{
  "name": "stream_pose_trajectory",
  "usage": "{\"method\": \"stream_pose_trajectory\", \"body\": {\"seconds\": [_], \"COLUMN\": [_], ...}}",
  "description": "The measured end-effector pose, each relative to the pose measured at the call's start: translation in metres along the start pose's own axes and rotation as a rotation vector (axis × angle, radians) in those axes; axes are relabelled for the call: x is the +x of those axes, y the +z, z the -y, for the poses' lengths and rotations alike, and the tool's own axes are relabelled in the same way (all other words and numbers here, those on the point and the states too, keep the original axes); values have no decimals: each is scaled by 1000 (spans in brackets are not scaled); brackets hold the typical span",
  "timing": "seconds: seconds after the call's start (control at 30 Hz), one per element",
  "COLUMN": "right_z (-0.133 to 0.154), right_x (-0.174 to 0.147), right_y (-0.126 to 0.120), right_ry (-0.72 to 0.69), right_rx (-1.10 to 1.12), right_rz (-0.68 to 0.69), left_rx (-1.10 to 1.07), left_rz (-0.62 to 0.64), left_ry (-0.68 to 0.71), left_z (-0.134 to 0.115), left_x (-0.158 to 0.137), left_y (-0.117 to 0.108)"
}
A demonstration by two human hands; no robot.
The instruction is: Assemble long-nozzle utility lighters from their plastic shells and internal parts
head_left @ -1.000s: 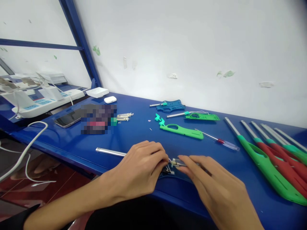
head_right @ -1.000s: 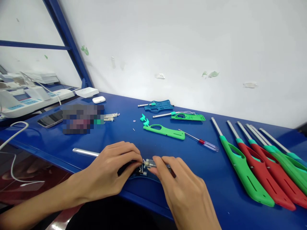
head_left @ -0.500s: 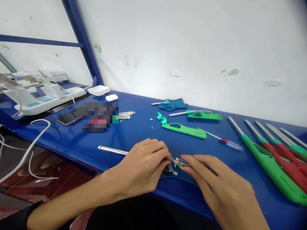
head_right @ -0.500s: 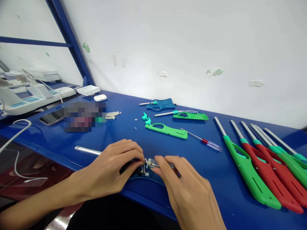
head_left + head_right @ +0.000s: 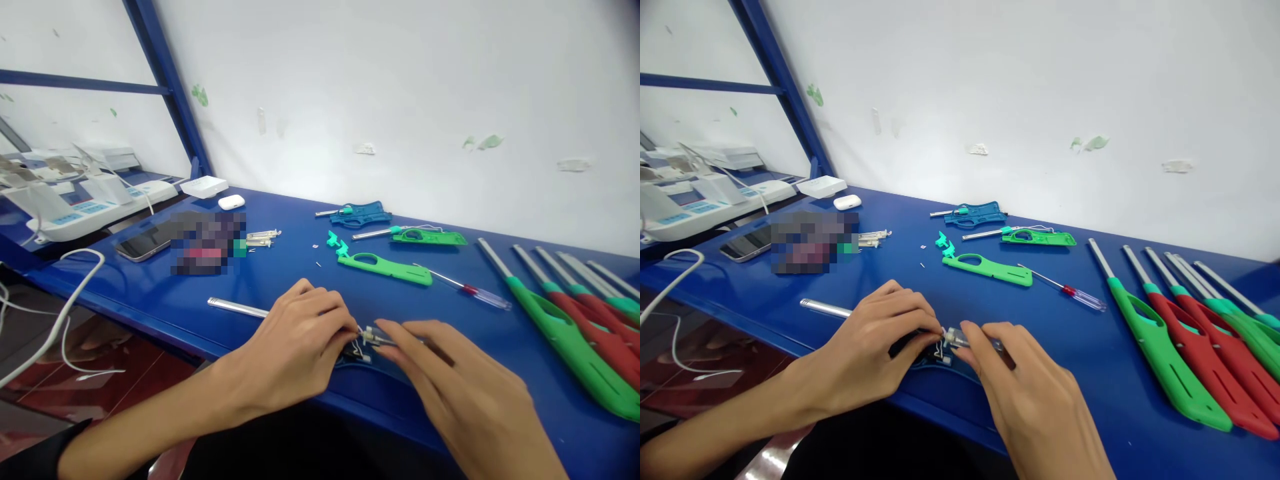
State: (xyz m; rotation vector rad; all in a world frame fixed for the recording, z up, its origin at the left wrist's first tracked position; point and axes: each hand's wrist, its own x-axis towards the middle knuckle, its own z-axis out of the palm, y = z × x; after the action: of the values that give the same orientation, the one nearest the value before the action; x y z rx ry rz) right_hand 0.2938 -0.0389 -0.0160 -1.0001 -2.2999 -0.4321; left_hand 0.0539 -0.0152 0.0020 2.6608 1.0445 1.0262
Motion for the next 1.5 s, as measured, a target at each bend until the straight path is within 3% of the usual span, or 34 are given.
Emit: {"method": "stream_pose_trajectory", "body": {"seconds": [0.27, 0.43, 0.57, 0.93, 1.17, 1.37, 1.5], "right_z": [4, 4, 4, 1, -1, 4, 1], "right_x": [6, 6, 7, 4, 5, 10, 9], "right_y": [-4, -3, -3, -2, 3, 0, -2], "right_ry": [67, 74, 93, 138, 150, 223, 251], "right_rx": [-49, -65, -70, -64, -96, -89, -92], "right_rz": [-16, 12, 24, 43, 35, -46, -75], "left_rx": [-39, -28, 37, -8, 165, 321, 411], "left_rz": [-34, 134, 213, 176, 142, 194, 329], "left_ry": [-108, -187, -209, -148, -142, -102, 9], "left_z": [-4, 3, 9, 13, 31, 65, 93], "left_x": [-2, -10, -15, -14, -10, 28, 76], "left_y": [-15, -38, -45, -35, -43, -60, -51]}}
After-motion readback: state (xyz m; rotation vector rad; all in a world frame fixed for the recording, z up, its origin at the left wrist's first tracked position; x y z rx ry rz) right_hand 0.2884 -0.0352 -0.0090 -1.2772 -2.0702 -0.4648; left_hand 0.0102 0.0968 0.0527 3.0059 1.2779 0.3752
